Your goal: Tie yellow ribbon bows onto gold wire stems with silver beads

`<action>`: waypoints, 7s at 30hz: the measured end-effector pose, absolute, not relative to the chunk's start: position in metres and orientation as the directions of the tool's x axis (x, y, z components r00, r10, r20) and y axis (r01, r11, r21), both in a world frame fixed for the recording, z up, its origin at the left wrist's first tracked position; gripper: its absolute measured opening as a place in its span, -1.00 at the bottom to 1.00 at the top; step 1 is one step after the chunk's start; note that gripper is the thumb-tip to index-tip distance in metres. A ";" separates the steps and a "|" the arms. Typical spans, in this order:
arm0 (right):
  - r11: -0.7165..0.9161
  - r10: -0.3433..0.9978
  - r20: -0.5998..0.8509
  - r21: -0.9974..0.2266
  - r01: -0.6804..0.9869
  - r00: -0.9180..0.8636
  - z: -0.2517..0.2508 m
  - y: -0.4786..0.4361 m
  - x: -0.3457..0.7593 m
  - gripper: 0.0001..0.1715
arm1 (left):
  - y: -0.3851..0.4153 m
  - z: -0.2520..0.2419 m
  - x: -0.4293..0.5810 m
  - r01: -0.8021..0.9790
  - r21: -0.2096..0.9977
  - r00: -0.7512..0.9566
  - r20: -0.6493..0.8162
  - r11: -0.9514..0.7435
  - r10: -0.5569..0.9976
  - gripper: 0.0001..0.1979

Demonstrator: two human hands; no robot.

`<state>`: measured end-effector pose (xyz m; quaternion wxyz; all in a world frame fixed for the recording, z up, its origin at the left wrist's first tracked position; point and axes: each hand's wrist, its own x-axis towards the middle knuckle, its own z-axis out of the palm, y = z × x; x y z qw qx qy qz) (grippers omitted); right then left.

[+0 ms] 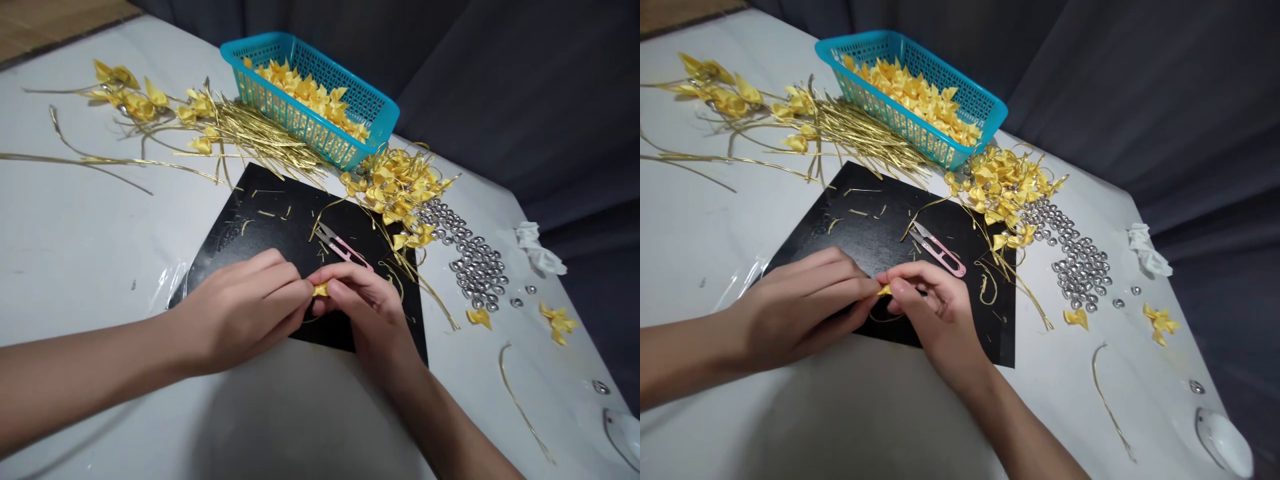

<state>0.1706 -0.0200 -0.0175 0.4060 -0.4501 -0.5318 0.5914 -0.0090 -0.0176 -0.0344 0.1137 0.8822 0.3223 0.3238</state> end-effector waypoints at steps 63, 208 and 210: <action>-0.440 0.890 -0.342 -0.818 -0.371 -0.302 -0.005 -0.040 0.158 -0.84 | -0.023 -0.027 -0.013 0.535 0.236 0.529 0.655 -0.811 0.539 -0.90; -0.099 0.707 -0.334 -0.920 0.380 -0.624 -0.007 0.002 0.199 -0.90 | 0.033 -0.013 -0.026 0.285 0.954 -0.277 -0.006 0.088 0.961 -0.88; -0.219 0.762 -0.359 -0.926 0.308 -0.539 -0.010 0.001 0.195 -0.85 | 0.033 -0.014 -0.026 0.317 0.946 -0.232 0.002 0.074 0.973 -0.89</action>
